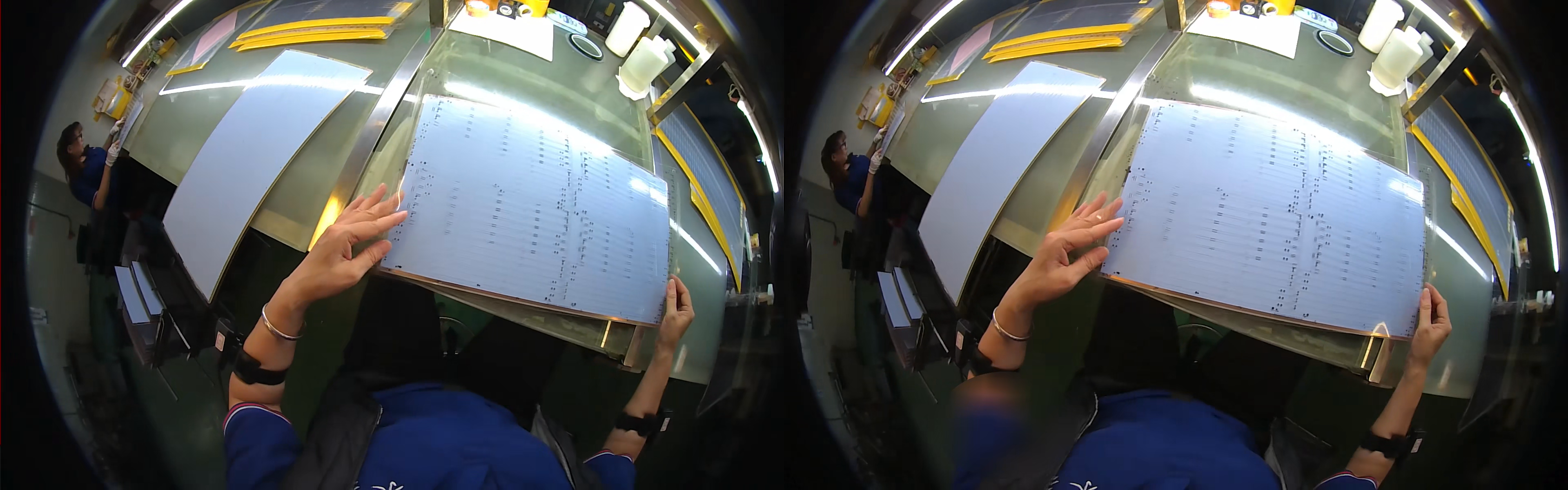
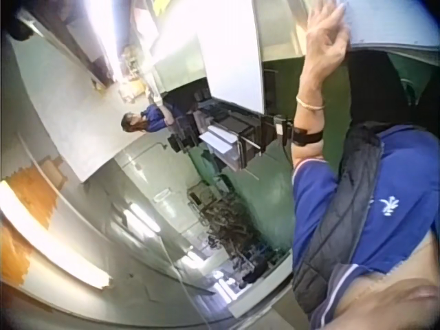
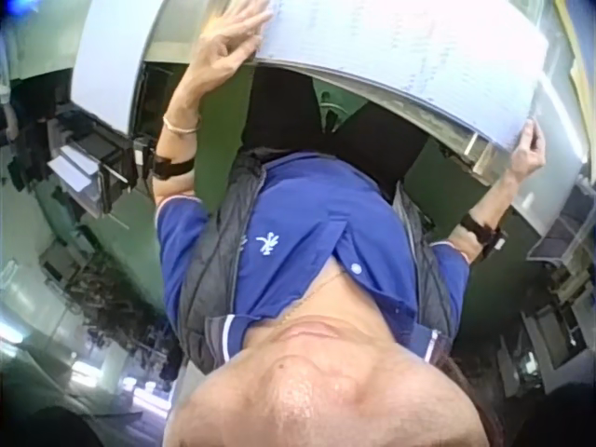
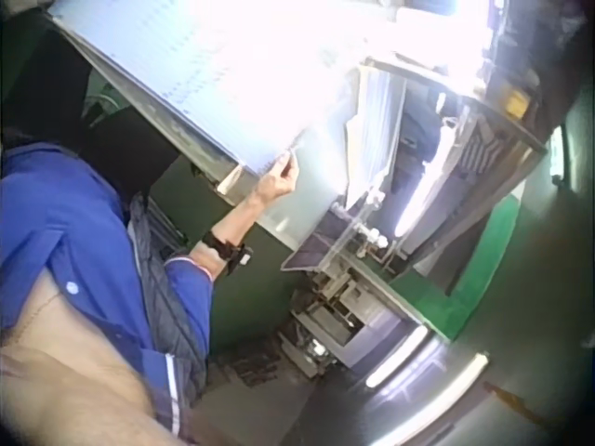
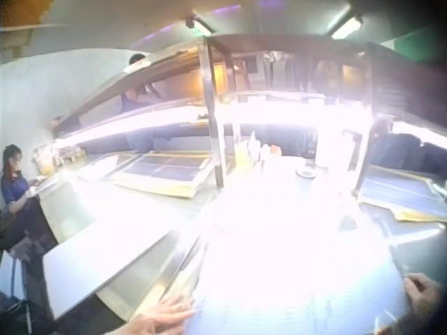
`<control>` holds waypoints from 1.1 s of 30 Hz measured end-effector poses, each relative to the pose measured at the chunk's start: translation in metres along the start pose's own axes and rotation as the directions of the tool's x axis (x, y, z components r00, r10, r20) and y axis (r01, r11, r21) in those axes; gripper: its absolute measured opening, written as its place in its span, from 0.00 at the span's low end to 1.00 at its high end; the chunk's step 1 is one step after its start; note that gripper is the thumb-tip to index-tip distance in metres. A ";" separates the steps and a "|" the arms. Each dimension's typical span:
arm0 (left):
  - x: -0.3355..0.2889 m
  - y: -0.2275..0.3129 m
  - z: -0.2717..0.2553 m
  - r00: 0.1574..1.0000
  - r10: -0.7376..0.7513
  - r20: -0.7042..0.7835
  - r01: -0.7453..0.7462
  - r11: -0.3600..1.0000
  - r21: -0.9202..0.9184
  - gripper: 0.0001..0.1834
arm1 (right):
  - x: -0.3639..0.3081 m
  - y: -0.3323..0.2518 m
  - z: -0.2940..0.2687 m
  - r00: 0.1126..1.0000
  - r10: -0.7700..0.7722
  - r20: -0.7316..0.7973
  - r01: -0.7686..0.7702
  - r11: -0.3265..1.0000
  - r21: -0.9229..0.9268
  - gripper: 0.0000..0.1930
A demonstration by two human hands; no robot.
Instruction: Inspecting and organizing flat material sheets on a workstation counter.
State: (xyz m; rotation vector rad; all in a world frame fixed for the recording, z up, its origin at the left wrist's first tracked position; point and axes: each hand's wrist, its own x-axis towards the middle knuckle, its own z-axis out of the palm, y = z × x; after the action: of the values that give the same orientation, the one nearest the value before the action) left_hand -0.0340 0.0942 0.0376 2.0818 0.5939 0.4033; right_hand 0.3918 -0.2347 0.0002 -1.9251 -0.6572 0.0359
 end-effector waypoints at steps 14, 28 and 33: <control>0.000 0.001 -0.006 0.985 0.032 0.171 -0.045 0.996 0.071 0.30 | -0.003 -0.006 -0.002 0.998 0.049 -0.036 -0.047 0.997 0.063 0.11; 0.001 0.006 -0.007 0.982 -0.004 0.187 -0.015 0.995 0.098 0.31 | -0.001 -0.002 -0.007 0.998 0.053 -0.036 -0.050 0.995 0.083 0.11; 0.008 0.011 -0.007 0.980 0.038 0.195 -0.060 0.993 0.104 0.32 | 0.000 -0.011 -0.022 0.996 0.046 -0.077 -0.038 0.994 0.106 0.10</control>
State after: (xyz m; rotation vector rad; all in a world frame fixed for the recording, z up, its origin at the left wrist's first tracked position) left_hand -0.0280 0.0980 0.0509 2.2131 0.4586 0.1965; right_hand 0.3941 -0.2496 0.0194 -1.8303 -0.5512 0.0204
